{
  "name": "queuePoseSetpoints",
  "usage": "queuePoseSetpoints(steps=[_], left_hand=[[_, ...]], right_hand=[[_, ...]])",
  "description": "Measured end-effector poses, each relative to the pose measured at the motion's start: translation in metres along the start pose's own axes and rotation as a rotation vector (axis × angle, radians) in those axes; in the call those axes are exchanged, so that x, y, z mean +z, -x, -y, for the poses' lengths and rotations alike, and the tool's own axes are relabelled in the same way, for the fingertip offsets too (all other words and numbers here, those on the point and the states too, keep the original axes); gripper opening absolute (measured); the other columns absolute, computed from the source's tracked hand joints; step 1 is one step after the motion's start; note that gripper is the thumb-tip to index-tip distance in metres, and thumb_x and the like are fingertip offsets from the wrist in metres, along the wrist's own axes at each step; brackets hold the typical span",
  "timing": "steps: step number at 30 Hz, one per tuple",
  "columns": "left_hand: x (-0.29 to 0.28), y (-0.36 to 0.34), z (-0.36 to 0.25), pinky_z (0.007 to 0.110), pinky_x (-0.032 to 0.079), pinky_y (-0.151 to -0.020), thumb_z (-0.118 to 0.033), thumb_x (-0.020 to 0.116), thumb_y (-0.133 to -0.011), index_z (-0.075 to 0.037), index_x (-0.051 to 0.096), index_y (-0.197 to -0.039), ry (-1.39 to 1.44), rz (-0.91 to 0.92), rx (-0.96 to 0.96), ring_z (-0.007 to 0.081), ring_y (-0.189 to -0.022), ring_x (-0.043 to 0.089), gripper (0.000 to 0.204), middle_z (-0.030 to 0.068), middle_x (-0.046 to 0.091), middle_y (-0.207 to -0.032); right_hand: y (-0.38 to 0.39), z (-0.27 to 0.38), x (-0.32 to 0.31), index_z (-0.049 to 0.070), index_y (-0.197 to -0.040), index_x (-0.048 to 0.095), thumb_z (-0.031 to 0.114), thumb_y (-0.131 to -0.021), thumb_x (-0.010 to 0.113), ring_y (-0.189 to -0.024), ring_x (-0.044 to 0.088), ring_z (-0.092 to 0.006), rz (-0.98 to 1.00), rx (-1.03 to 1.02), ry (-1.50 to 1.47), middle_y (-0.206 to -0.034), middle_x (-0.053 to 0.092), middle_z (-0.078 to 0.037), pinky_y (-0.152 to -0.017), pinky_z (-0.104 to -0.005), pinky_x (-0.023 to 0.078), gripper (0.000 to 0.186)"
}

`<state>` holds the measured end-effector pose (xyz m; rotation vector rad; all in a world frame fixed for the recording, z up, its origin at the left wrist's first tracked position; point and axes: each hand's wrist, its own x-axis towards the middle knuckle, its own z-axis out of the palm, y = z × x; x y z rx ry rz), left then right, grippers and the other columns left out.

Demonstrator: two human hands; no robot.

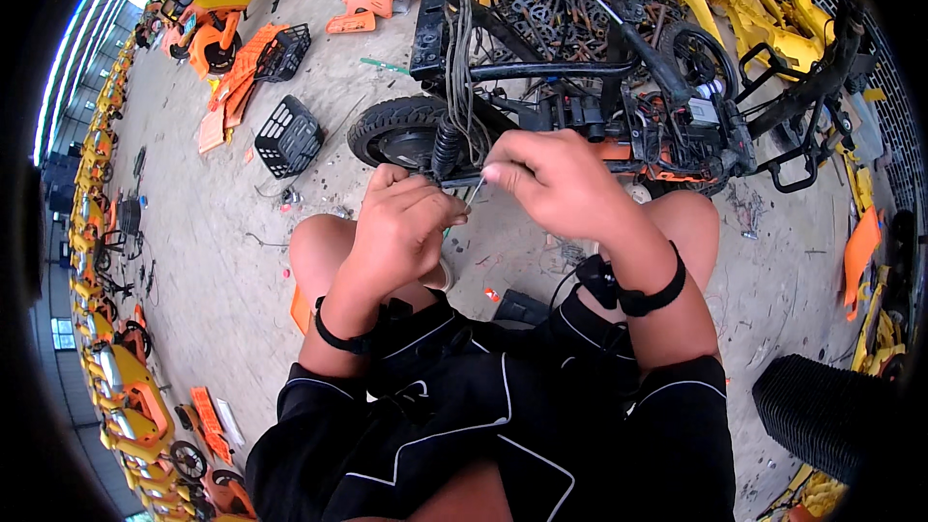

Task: The person works on the electrical wiring of a partially disassembled motorcycle by hand while sitting on the floor, holding and aligning two wires together.

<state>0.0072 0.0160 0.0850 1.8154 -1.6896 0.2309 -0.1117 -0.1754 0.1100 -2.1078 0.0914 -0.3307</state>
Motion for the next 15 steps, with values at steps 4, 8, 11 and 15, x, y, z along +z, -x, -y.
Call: queuePoseSetpoints(steps=[4, 8, 11, 15], left_hand=[[0.001, 0.001, 0.009, 0.034, 0.038, -0.07, 0.004, 0.062, -0.062, -0.012, 0.068, -0.078, -0.027, -0.009, -0.034, 0.0196, -0.065, 0.057, 0.024, 0.0007, 0.061, -0.065], [0.002, 0.0, 0.006, 0.034, 0.038, -0.07, 0.003, 0.063, -0.062, -0.012, 0.068, -0.078, 0.01, -0.006, -0.033, 0.0207, -0.064, 0.057, 0.022, 0.0014, 0.061, -0.065], [0.006, 0.001, 0.01, 0.034, 0.037, -0.069, 0.003, 0.064, -0.062, -0.011, 0.068, -0.078, -0.023, -0.018, -0.046, 0.0213, -0.063, 0.056, 0.022, 0.0017, 0.061, -0.064], [0.005, 0.003, 0.012, 0.034, 0.037, -0.069, 0.002, 0.064, -0.062, -0.011, 0.068, -0.077, -0.016, -0.017, -0.045, 0.0214, -0.063, 0.056, 0.02, 0.0019, 0.06, -0.063]], right_hand=[[0.01, -0.012, 0.005, 0.002, -0.086, 0.063, 0.02, -0.089, 0.065, -0.067, 0.062, -0.0374, 0.477, -0.194, 0.356, -0.071, 0.061, -0.017, -0.061, -0.0413, 0.048, 0.019], [0.001, 0.004, 0.001, 0.002, -0.08, 0.059, 0.023, -0.087, 0.066, -0.07, 0.064, -0.0378, -0.088, -0.074, 0.065, -0.073, 0.063, -0.019, -0.061, -0.0452, 0.048, 0.023], [0.005, -0.017, 0.005, 0.002, -0.084, 0.063, 0.021, -0.089, 0.066, -0.068, 0.063, -0.0364, 0.266, -0.103, 0.503, -0.073, 0.062, -0.018, -0.06, -0.0422, 0.048, 0.02], [0.007, 0.003, 0.002, 0.002, -0.089, 0.065, 0.02, -0.09, 0.065, -0.064, 0.061, -0.0342, 0.24, -0.197, -0.059, -0.07, 0.062, -0.015, -0.059, -0.039, 0.048, 0.019]])
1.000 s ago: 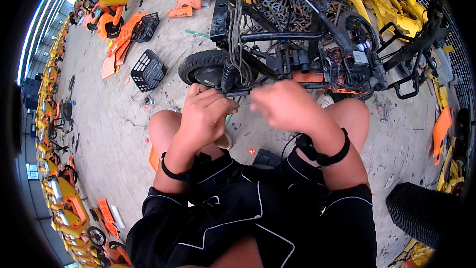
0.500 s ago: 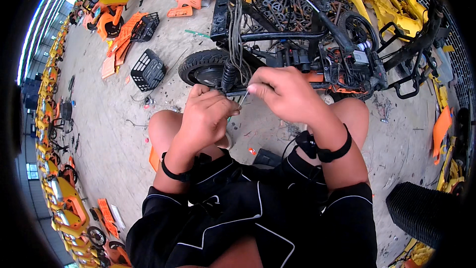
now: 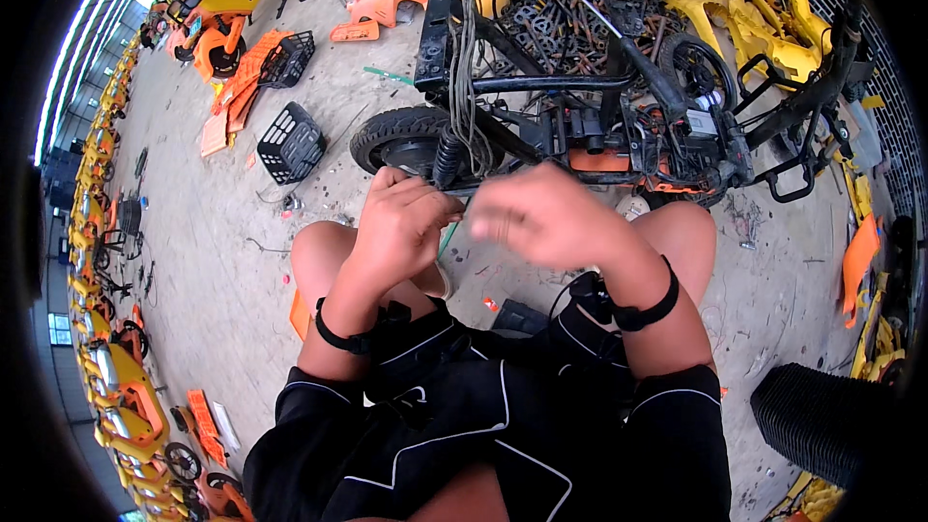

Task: The person works on the electrical wiring of a partially disassembled motorcycle by hand while sitting on the floor, holding and aligning two wires together.

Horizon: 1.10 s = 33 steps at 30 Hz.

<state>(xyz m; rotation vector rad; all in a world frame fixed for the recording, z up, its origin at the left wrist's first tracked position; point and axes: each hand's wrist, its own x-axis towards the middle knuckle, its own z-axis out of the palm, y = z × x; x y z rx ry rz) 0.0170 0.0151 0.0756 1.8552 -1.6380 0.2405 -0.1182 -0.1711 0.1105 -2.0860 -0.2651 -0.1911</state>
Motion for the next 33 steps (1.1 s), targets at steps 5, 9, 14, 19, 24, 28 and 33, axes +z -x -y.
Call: queuePoseSetpoints(steps=[5, 9, 14, 19, 24, 28, 33], left_hand=[[-0.004, -0.002, -0.002, 0.034, 0.036, -0.068, 0.002, 0.064, -0.062, -0.011, 0.068, -0.078, -0.021, -0.018, 0.006, 0.0212, -0.064, 0.056, 0.021, 0.0023, 0.059, -0.064], [-0.001, 0.0, -0.003, 0.034, 0.036, -0.068, 0.004, 0.063, -0.061, -0.011, 0.068, -0.079, 0.003, 0.022, 0.026, 0.0212, -0.064, 0.055, 0.024, 0.0023, 0.059, -0.064], [-0.002, -0.002, -0.006, 0.034, 0.036, -0.068, 0.004, 0.063, -0.06, -0.011, 0.068, -0.079, 0.01, -0.005, 0.027, 0.0207, -0.064, 0.056, 0.025, 0.0016, 0.059, -0.064], [-0.003, -0.001, -0.003, 0.034, 0.037, -0.07, -0.001, 0.064, -0.061, -0.012, 0.064, -0.074, -0.033, 0.031, 0.069, 0.0187, -0.066, 0.056, 0.018, 0.0006, 0.059, -0.065], [-0.004, -0.004, -0.009, 0.035, 0.036, -0.068, 0.005, 0.062, -0.058, -0.011, 0.065, -0.076, -0.027, 0.0, 0.071, 0.0208, -0.064, 0.056, 0.024, 0.0009, 0.06, -0.066], [0.0, 0.0, 0.001, 0.035, 0.036, -0.068, 0.005, 0.061, -0.059, -0.011, 0.065, -0.076, -0.038, 0.034, 0.08, 0.0208, -0.064, 0.056, 0.024, 0.0009, 0.06, -0.066], [0.001, -0.005, -0.007, 0.035, 0.036, -0.068, 0.004, 0.061, -0.06, -0.011, 0.066, -0.077, 0.014, 0.0, 0.08, 0.021, -0.064, 0.055, 0.023, 0.0013, 0.06, -0.066]], right_hand=[[0.003, -0.027, 0.008, 0.003, -0.085, 0.06, 0.021, -0.09, 0.065, -0.069, 0.063, -0.0365, 0.056, 0.033, 0.465, -0.073, 0.062, -0.017, -0.061, -0.0455, 0.047, 0.019], [-0.002, 0.002, 0.009, 0.004, -0.085, 0.061, 0.021, -0.09, 0.065, -0.071, 0.063, -0.0363, -0.082, -0.01, 0.117, -0.073, 0.062, -0.016, -0.06, -0.0448, 0.047, 0.018], [0.001, -0.024, 0.009, 0.005, -0.085, 0.062, 0.016, -0.089, 0.064, -0.071, 0.063, -0.0352, -0.015, 0.122, 0.567, -0.075, 0.063, -0.015, -0.061, -0.0436, 0.049, 0.011], [0.0, 0.004, 0.01, 0.004, -0.085, 0.061, 0.021, -0.089, 0.065, -0.069, 0.063, -0.0359, -0.017, -0.034, 0.103, -0.074, 0.062, -0.016, -0.06, -0.0426, 0.048, 0.018], [0.005, -0.032, 0.009, 0.003, -0.082, 0.06, 0.022, -0.088, 0.067, -0.067, 0.064, -0.0358, 0.015, 0.108, 0.531, -0.073, 0.063, -0.017, -0.06, -0.0436, 0.049, 0.021], [0.002, 0.002, 0.011, 0.002, -0.078, 0.057, 0.022, -0.087, 0.067, -0.067, 0.063, -0.0364, 0.121, 0.026, 0.178, -0.071, 0.062, -0.017, -0.061, -0.0453, 0.048, 0.024], [0.004, -0.029, 0.008, 0.003, -0.079, 0.058, 0.023, -0.088, 0.066, -0.066, 0.061, -0.0393, -0.108, 0.117, 0.356, -0.071, 0.062, -0.018, -0.059, -0.0473, 0.046, 0.023]])
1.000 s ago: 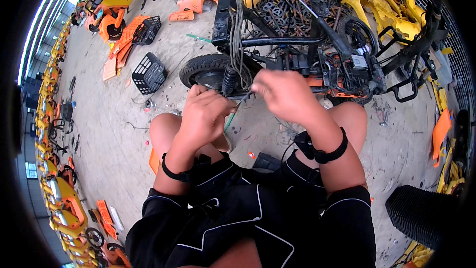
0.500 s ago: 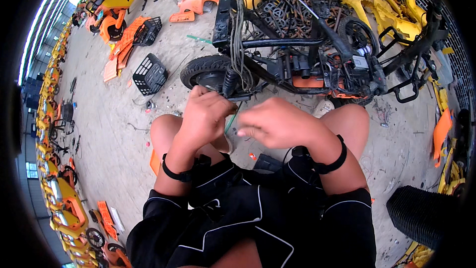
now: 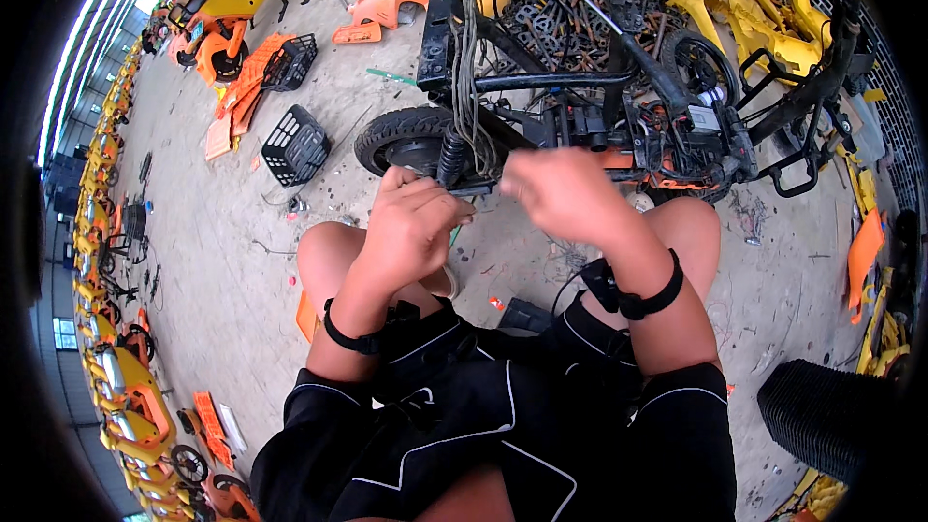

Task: The person works on the electrical wiring of a partially disassembled motorcycle by hand while sitting on the floor, holding and aligning two wires together.

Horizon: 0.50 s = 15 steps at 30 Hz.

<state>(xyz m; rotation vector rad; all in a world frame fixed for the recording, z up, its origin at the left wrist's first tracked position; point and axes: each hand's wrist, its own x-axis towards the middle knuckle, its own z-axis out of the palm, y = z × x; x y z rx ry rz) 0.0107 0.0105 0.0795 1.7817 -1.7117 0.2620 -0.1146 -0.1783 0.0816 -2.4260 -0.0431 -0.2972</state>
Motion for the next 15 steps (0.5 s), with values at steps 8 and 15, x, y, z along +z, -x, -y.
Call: queuePoseSetpoints(steps=[8, 15], left_hand=[[0.002, 0.004, 0.0, 0.034, 0.037, -0.069, 0.004, 0.062, -0.06, -0.011, 0.067, -0.077, 0.015, 0.01, 0.013, 0.0206, -0.064, 0.056, 0.023, 0.0012, 0.06, -0.065], [0.0, 0.006, 0.01, 0.035, 0.037, -0.07, 0.005, 0.062, -0.06, -0.012, 0.067, -0.078, -0.012, -0.014, -0.03, 0.0199, -0.064, 0.057, 0.025, 0.0007, 0.06, -0.065]], right_hand=[[-0.009, 0.016, -0.016, 0.003, -0.084, 0.062, 0.022, -0.09, 0.065, -0.062, 0.061, -0.0361, -0.144, 0.17, -0.333, -0.068, 0.061, -0.017, -0.058, -0.042, 0.048, 0.02], [0.001, 0.03, -0.006, 0.004, -0.087, 0.064, 0.022, -0.089, 0.066, -0.067, 0.062, -0.0358, 0.13, -0.213, -0.253, -0.071, 0.062, -0.016, -0.06, -0.0437, 0.048, 0.019]])
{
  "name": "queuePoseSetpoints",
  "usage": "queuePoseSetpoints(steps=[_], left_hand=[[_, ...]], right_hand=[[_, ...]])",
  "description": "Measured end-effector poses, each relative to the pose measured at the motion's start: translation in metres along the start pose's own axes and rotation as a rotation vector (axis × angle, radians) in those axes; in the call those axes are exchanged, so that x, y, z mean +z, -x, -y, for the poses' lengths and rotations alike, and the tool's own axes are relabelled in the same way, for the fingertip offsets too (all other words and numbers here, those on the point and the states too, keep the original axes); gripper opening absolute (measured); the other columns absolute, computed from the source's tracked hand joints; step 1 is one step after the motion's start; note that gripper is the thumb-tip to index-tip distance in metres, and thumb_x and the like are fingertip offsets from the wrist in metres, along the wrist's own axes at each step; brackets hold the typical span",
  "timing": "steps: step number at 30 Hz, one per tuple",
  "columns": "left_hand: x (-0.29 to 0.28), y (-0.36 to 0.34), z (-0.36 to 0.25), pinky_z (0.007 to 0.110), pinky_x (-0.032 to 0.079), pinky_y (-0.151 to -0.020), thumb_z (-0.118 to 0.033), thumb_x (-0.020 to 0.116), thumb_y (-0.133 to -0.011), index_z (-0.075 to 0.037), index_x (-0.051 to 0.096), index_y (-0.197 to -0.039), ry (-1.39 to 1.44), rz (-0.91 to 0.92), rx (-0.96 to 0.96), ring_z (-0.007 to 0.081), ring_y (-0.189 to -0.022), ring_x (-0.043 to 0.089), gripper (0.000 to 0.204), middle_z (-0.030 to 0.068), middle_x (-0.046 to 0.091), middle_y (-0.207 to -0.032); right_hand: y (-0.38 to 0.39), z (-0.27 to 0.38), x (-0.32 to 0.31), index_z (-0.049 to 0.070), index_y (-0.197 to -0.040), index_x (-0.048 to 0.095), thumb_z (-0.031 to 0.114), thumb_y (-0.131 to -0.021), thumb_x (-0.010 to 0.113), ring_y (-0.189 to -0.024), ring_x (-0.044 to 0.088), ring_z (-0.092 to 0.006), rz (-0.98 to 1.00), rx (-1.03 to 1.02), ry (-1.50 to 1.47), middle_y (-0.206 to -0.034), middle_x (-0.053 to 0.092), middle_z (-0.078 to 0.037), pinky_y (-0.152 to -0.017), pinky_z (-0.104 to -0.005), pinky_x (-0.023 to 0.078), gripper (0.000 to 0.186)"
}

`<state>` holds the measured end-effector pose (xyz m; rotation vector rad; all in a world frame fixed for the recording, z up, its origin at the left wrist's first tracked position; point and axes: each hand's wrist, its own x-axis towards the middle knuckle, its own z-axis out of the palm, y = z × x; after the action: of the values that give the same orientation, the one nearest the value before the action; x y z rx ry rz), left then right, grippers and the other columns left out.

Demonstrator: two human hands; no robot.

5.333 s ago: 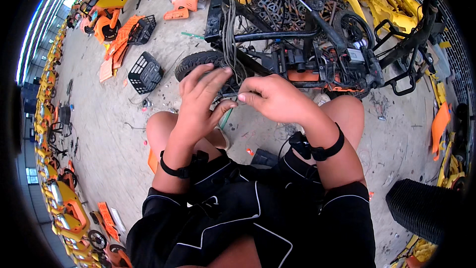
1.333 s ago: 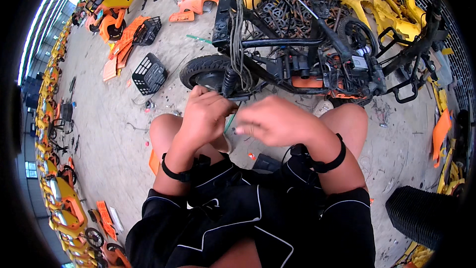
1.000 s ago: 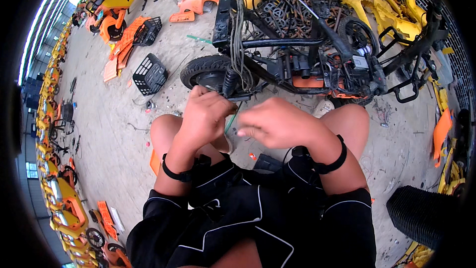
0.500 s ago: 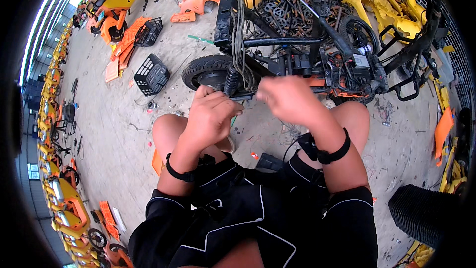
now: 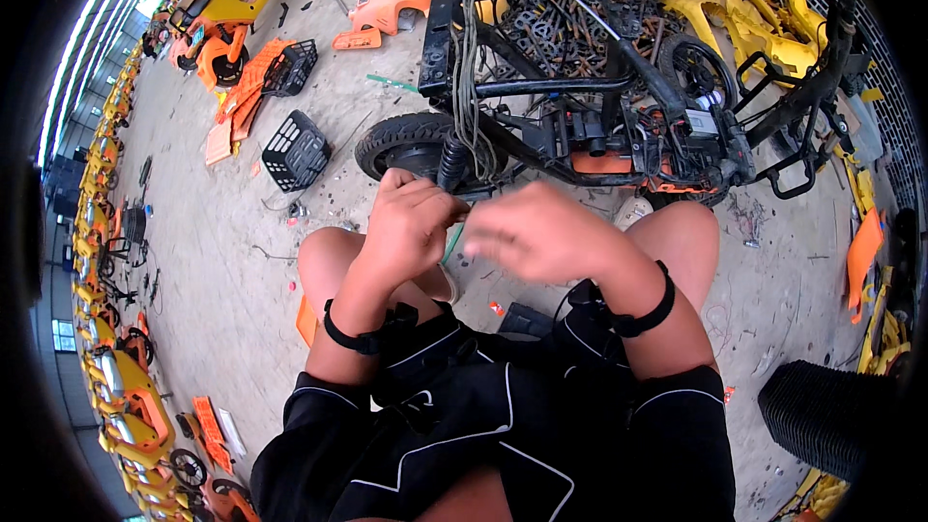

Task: The person works on the electrical wiring of a partially disassembled motorcycle by hand while sitting on the floor, holding and aligning two wires together.

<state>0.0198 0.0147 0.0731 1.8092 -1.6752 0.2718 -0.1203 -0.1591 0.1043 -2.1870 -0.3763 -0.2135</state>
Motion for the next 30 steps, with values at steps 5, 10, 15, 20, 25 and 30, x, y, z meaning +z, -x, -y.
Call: queuePoseSetpoints(steps=[5, 10, 15, 20, 25, 30], left_hand=[[-0.002, -0.004, -0.007, 0.035, 0.037, -0.071, 0.004, 0.062, -0.061, -0.012, 0.067, -0.078, -0.018, -0.025, 0.016, 0.0201, -0.064, 0.057, 0.024, 0.001, 0.061, -0.066], [0.001, 0.001, 0.002, 0.035, 0.038, -0.071, 0.003, 0.063, -0.062, -0.013, 0.066, -0.077, -0.023, 0.011, -0.002, 0.0191, -0.065, 0.057, 0.022, 0.0, 0.062, -0.068], [0.004, -0.004, -0.002, 0.035, 0.038, -0.071, 0.002, 0.063, -0.063, -0.013, 0.066, -0.077, -0.061, -0.015, 0.012, 0.0192, -0.066, 0.057, 0.02, 0.0002, 0.062, -0.068], [0.008, 0.001, 0.008, 0.035, 0.038, -0.071, 0.003, 0.064, -0.065, -0.013, 0.067, -0.076, -0.093, -0.012, -0.019, 0.0197, -0.064, 0.057, 0.019, 0.0008, 0.06, -0.066], [0.008, -0.005, -0.006, 0.035, 0.038, -0.072, 0.002, 0.066, -0.065, -0.012, 0.066, -0.076, -0.066, -0.039, 0.018, 0.0207, -0.064, 0.056, 0.018, 0.002, 0.06, -0.065], [0.009, 0.0, 0.007, 0.036, 0.037, -0.073, -0.003, 0.067, -0.066, -0.012, 0.064, -0.077, -0.088, 0.01, 0.003, 0.0187, -0.068, 0.058, 0.015, 0.0008, 0.061, -0.067]], right_hand=[[0.0, -0.031, -0.004, 0.004, -0.085, 0.064, 0.024, -0.089, 0.067, -0.066, 0.062, -0.0336, -0.087, 0.24, 0.285, -0.069, 0.062, -0.015, -0.059, -0.0424, 0.048, 0.02], [-0.002, 0.001, 0.0, 0.006, -0.084, 0.063, 0.022, -0.087, 0.067, -0.07, 0.063, -0.0364, -0.008, -0.004, 0.044, -0.071, 0.062, -0.017, -0.061, -0.0443, 0.048, 0.017], [0.003, -0.042, -0.004, 0.004, -0.083, 0.064, 0.021, -0.087, 0.066, -0.071, 0.064, -0.0363, -0.094, 0.265, 0.278, -0.074, 0.063, -0.018, -0.063, -0.0464, 0.048, 0.017], [0.001, -0.004, -0.006, 0.005, -0.085, 0.065, 0.019, -0.086, 0.067, -0.07, 0.062, -0.0372, 0.007, 0.095, 0.003, -0.069, 0.061, -0.017, -0.061, -0.0437, 0.047, 0.015], [0.006, -0.037, -0.01, 0.006, -0.083, 0.066, 0.016, -0.083, 0.067, -0.072, 0.065, -0.035, -0.085, 0.26, 0.364, -0.074, 0.065, -0.015, -0.064, -0.0428, 0.05, 0.01], [0.001, 0.0, -0.008, 0.006, -0.084, 0.065, 0.02, -0.085, 0.067, -0.072, 0.065, -0.0355, 0.108, 0.041, 0.076, -0.075, 0.066, -0.015, -0.063, -0.0429, 0.05, 0.015]])
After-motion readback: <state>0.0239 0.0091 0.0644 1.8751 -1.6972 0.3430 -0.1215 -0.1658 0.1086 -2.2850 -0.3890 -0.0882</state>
